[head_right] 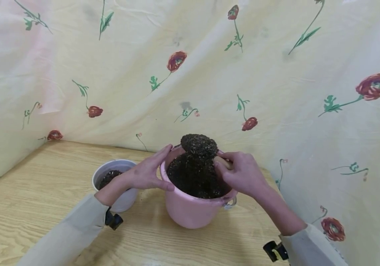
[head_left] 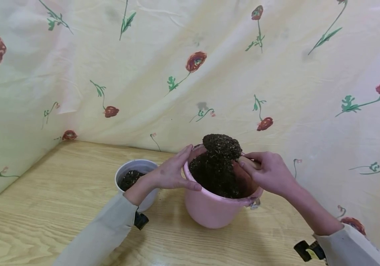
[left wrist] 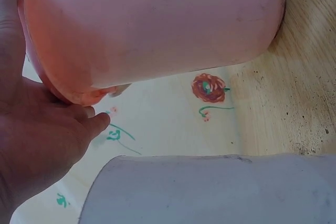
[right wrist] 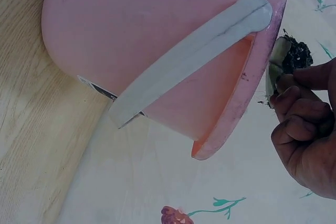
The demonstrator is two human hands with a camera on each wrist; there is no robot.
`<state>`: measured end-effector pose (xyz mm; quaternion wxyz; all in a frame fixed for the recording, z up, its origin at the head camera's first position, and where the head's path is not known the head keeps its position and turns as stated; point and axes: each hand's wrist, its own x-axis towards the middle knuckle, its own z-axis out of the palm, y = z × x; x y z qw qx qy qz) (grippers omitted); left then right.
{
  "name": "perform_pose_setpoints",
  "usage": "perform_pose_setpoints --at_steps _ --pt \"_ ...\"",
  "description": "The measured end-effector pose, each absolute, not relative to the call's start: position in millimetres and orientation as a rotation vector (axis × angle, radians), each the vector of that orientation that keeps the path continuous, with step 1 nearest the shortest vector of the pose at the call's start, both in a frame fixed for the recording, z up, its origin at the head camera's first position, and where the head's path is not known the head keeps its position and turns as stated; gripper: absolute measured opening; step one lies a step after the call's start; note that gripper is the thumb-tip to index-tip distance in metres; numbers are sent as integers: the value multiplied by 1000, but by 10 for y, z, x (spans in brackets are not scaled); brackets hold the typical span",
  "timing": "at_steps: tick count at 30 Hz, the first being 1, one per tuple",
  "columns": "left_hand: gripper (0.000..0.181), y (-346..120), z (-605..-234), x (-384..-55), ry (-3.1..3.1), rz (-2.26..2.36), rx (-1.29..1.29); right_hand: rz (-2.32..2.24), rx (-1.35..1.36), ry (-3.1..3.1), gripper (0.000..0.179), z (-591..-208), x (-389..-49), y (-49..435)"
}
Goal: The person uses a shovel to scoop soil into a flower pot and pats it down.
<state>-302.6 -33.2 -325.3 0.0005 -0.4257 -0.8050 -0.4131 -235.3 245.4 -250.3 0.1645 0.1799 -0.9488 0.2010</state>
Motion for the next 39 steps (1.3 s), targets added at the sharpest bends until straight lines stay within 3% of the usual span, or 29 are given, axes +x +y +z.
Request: perform_pose_setpoints --at_steps 3,10,39 --pt "112 -348 -3254 -3024 -2512 -1329 -1356 570 519 -2701 31 -2502 -2354 2448" --pt "126 -426 -3246 -2980 -2674 -1249 -1134 550 558 -2691 27 -2479 -2362 2423" --pt "124 -869 -3274 -2964 -2736 -1216 -942 702 743 -2715 34 -2430 -2501 1907"
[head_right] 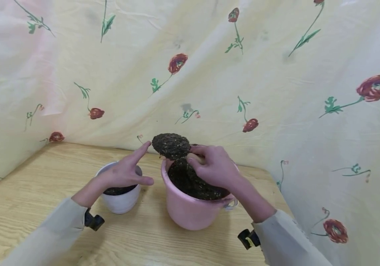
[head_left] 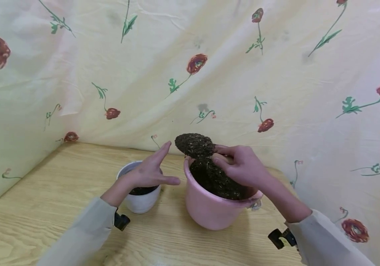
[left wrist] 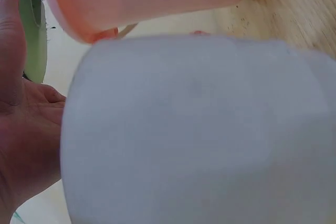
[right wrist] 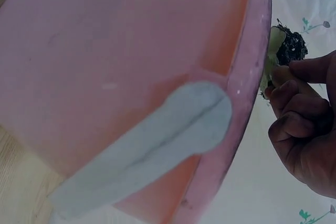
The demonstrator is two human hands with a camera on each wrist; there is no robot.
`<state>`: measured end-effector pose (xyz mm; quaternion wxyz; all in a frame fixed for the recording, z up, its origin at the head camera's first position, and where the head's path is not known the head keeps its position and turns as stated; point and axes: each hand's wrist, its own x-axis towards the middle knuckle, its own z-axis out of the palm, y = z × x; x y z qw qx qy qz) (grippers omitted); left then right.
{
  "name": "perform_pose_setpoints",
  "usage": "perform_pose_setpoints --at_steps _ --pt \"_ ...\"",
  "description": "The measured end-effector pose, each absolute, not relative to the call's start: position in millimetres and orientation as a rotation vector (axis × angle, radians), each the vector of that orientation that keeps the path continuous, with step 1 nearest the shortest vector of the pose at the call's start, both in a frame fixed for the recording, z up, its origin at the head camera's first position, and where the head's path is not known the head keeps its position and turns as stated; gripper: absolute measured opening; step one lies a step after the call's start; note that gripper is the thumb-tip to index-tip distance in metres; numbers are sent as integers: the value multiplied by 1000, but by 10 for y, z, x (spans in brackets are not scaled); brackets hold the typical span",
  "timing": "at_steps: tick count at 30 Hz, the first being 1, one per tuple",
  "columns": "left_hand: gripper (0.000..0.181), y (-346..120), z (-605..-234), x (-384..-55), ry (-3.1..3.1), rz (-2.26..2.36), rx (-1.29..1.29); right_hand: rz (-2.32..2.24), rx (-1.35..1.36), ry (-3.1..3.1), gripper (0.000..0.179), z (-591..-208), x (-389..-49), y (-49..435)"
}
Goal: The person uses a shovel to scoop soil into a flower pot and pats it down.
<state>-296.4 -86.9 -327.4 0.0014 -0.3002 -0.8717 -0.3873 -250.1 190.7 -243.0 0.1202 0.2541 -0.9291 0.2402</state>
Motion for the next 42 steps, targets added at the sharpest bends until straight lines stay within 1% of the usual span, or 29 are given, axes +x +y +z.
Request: perform_pose_setpoints --at_steps 5,12,19,22,25,28,34,42 --pt "123 -997 -3277 -2955 -2732 -1235 -919 683 817 -2704 24 -2441 -2519 1816" --pt "124 -1139 -3305 -2948 -2705 -1203 -888 695 867 -2717 30 -2467 -2535 1697" --pt "122 -1262 -3344 -2961 -2685 -1171 -881 704 899 -2712 14 -2457 -2528 1559" --pt "120 -1316 -3358 -2956 -2683 -1155 -887 698 919 -2709 22 -2467 -2544 1500" --pt "120 -1378 -3379 -2947 -2695 -1161 -869 711 941 -2713 35 -2478 -2556 1433" --pt "120 -1449 -3411 -2937 -2695 -1184 -855 729 964 -2712 41 -2492 -2567 1355" --pt "119 -1634 -3513 -2904 -2699 -1219 -842 707 1045 -2715 41 -2550 -2613 1174" --pt "122 -1760 -3599 -2881 -2707 -1248 -852 748 1065 -2738 42 -2593 -2660 1008"
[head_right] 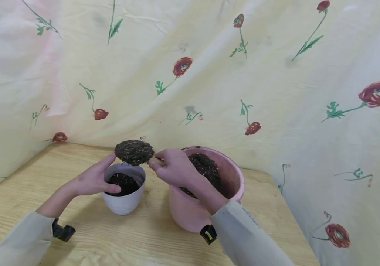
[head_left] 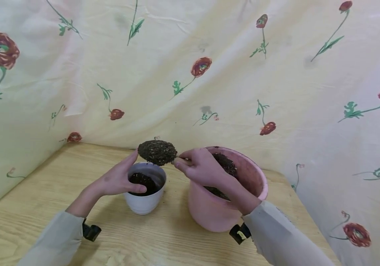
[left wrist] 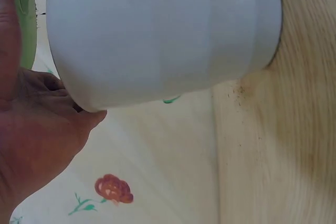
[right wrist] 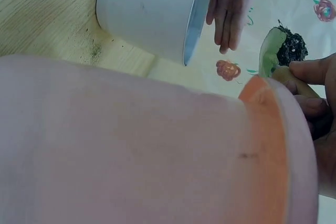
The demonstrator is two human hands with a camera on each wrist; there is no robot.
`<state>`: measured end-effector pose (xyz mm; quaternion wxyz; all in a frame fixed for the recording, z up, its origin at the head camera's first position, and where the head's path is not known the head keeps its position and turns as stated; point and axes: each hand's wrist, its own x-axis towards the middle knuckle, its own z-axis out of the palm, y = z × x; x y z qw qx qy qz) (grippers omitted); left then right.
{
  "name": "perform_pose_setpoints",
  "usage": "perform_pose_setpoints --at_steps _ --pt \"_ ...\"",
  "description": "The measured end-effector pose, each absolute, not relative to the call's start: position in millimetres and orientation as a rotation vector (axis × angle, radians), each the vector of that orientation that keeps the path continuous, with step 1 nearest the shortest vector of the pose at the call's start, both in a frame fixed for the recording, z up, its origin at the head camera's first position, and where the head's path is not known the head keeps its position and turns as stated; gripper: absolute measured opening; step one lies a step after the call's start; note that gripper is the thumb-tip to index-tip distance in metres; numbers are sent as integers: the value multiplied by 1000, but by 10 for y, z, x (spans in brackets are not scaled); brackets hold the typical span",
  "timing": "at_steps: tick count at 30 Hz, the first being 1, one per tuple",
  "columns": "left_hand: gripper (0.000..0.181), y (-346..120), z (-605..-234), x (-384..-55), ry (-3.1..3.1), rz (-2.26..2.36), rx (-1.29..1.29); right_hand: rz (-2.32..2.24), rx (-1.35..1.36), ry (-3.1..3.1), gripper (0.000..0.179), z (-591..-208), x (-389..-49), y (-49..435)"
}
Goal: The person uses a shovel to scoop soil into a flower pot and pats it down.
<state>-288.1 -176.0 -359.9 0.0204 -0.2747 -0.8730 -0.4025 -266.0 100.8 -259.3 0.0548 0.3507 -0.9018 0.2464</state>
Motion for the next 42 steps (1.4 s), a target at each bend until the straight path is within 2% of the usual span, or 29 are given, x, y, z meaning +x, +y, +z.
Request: perform_pose_setpoints --at_steps 12,24,42 --pt "130 -1869 -3680 -2879 -2721 -1272 -784 670 1123 -2770 44 -2604 -2767 883" --pt "127 -1875 -3791 -2923 -2734 -1306 -786 593 1155 -2864 45 -2660 -2865 865" --pt "127 -1888 -3818 -2926 -2744 -1332 -808 156 1175 -2956 43 -2624 -2877 698"
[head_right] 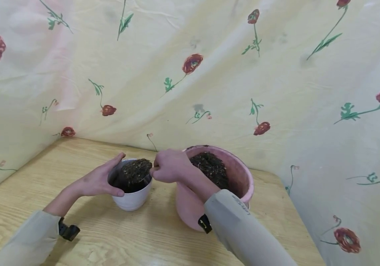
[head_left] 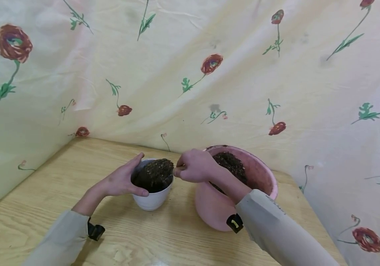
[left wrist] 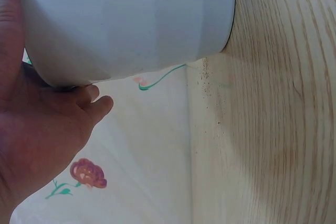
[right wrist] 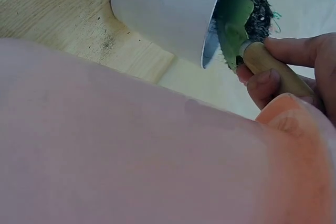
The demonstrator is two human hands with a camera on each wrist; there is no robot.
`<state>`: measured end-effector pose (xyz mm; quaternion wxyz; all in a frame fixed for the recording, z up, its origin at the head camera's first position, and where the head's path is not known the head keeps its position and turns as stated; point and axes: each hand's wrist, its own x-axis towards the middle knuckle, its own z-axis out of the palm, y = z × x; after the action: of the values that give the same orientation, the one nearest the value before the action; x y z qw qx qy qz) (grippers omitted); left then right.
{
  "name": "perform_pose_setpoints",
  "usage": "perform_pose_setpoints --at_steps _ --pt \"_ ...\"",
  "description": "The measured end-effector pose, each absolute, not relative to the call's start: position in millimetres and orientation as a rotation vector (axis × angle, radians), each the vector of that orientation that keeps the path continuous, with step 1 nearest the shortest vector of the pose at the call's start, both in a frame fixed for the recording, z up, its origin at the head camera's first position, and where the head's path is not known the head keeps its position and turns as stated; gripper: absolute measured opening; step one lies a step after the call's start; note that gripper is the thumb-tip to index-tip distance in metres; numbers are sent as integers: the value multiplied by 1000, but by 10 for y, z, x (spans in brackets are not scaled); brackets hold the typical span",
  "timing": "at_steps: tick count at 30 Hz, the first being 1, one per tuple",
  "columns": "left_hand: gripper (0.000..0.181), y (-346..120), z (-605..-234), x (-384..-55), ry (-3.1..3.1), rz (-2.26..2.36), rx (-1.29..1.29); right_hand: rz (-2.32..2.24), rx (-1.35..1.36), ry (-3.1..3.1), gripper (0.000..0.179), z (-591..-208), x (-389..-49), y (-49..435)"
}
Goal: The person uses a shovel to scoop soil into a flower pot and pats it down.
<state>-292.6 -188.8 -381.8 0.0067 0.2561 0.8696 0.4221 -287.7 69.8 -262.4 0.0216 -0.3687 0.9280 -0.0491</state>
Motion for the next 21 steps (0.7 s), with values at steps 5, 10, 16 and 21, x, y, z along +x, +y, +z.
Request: perform_pose_setpoints --at_steps 5,10,16,21 --pt "128 -1894 -3820 -2932 2725 1322 805 -46 -1072 2900 29 -2634 -2895 650" --pt "127 -1882 -3810 -2941 2734 1307 802 -3 -1021 2905 22 -2628 -2908 643" --pt "126 -1883 -3804 -2938 2743 1293 788 -29 -1007 2845 21 -2588 -2930 637" --pt "125 -1906 -3821 -2929 2745 1291 776 -46 -1017 2764 26 -2535 -2953 613"
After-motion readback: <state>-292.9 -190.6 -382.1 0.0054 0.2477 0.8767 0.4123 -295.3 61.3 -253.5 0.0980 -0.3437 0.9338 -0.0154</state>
